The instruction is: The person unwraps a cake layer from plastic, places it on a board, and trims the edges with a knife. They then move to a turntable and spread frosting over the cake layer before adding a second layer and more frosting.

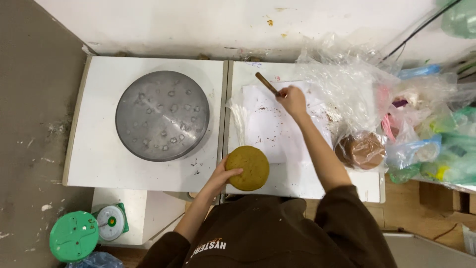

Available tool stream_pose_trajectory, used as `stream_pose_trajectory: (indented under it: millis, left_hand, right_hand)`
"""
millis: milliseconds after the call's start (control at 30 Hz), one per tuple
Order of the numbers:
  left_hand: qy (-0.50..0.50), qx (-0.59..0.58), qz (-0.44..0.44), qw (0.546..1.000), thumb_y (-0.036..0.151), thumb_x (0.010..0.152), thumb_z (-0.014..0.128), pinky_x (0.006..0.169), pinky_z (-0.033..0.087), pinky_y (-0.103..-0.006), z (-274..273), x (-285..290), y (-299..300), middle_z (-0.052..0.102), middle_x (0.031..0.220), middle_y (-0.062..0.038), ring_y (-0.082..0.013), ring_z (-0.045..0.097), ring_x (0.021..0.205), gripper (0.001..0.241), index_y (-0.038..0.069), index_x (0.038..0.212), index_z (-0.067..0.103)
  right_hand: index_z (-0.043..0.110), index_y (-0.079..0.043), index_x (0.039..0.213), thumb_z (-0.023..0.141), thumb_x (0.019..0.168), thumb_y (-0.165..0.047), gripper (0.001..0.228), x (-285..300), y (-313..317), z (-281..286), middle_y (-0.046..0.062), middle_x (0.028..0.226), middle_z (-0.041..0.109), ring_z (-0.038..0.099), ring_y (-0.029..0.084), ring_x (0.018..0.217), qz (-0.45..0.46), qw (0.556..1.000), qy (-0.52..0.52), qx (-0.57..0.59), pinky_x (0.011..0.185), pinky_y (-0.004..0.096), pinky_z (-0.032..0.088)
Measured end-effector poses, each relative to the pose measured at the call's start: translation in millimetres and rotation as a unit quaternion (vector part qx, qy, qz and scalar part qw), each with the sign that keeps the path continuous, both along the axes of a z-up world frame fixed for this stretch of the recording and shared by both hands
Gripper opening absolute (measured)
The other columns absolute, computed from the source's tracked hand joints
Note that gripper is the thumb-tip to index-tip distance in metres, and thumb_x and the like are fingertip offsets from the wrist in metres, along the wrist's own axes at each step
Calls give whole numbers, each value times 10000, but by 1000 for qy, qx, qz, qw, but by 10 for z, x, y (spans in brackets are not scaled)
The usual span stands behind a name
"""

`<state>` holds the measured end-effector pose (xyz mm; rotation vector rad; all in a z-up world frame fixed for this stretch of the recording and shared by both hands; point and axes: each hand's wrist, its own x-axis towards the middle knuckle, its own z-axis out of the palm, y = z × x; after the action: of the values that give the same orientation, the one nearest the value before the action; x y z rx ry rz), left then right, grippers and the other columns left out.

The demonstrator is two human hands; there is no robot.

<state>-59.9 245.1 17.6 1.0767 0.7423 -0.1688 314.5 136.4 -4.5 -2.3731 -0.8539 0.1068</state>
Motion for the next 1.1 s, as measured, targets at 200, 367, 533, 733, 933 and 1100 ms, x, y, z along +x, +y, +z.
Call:
stream_pose_trajectory:
  millis: [200,367,533,733,933,1100]
  left_hand:
    - [-4,54,-152,987,326,736,867,1050,503,-441,-368,643,-324,491,1495,-200,-323,521,1358,1096,56,1599,247]
    - [-17,22,-203,979,328,730,834,895,588,-440,-737,1324,-751,552,1439,-168,-308,588,1276,985,84,1556,355]
    - [-37,100,-129,986,272,679,862,841,606,-451,-1253,1927,-925,556,1388,-161,-331,633,1199,904,109,1439,398]
    - [-114,631,-170,748,391,851,824,1205,392,-476,-998,1938,-690,507,1533,-105,-322,428,1446,571,124,1305,602]
    - [-209,737,-256,590,479,952,643,1232,176,-563,-859,1850,-1547,266,1665,-158,-365,206,1544,788,35,1550,386]
    - [-162,733,-225,621,517,1026,506,1283,132,-531,-986,1909,-1831,211,1702,-111,-322,169,1577,745,103,1613,307]
  right_hand:
    - [788,-38,1174,718,967,-238,296,-494,-1325,1479,236,885,634,547,290,762,-38,949,251,189,703,347,432]
    - [620,77,1319,670,950,-444,641,-1355,-2405,1310,301,1326,638,717,369,1045,164,615,575,514,757,485,646]
    - [447,-135,1502,772,746,-55,826,-2335,-3228,878,104,1488,547,706,210,857,-17,777,535,333,599,332,620]
    - [626,39,1353,612,1010,-100,371,-2849,-3645,-214,159,1027,755,605,128,615,-256,779,484,307,485,257,484]
    - [578,-39,1316,516,1059,-178,299,-2970,-3543,-870,75,692,655,552,99,511,-266,821,418,285,443,251,431]
    - [547,-44,1331,517,1059,-186,308,-2887,-3315,-901,48,651,580,457,88,481,-236,784,458,345,423,244,342]
